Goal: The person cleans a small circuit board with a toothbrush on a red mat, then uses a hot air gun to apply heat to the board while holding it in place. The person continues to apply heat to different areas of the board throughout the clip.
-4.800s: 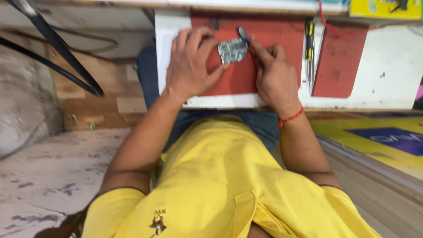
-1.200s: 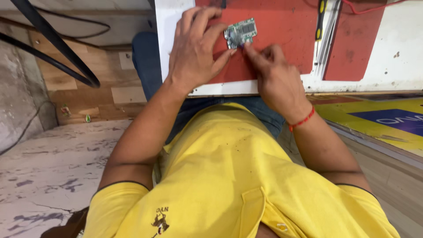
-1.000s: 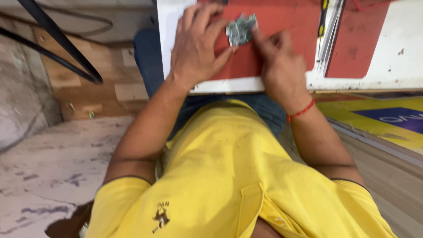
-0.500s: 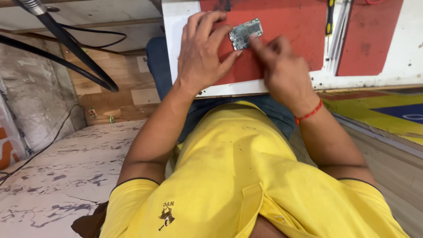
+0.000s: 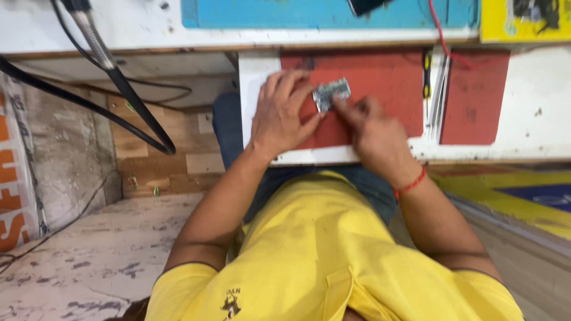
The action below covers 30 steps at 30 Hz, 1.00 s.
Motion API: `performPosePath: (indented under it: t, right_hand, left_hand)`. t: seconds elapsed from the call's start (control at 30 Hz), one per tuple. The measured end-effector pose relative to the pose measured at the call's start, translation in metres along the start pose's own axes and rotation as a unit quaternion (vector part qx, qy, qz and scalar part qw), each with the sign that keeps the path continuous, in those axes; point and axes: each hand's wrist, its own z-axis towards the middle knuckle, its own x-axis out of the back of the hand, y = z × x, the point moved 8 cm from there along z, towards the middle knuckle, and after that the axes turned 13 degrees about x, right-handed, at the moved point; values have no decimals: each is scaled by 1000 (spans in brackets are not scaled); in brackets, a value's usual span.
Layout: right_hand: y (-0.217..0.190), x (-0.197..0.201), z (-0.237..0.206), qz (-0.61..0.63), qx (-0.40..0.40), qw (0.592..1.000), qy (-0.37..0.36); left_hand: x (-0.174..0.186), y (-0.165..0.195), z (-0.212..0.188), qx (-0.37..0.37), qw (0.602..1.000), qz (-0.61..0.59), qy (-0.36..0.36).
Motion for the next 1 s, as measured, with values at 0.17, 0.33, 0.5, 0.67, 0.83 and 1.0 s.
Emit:
performPosePath:
  t: [0.17,0.33,0.5,0.67,0.83,1.0]
  right_hand:
    - [10,3,2,-10,-43,999,16]
    - [2,0,2,-2,19,1000,21]
    - [1,-1,0,-3,19,1000,15]
    - [9,4,-2,7,-50,998,37]
    - [0,2,-5,28,-2,999,26]
    - [-5,-1,-5,-6,15,1000,-18]
  left_hand:
    - [0,0,3,12,1000,-5,-5]
    - [0,0,3,13,1000,-6,-1]
    - [-2,-2,1,16,1000,-5,-2]
    - [-3,-3,1,21,1000,-17,-8]
    - [-1,-1,0,12,1000,-8,0]
    - [0,-1,2,11,1000,-4,5]
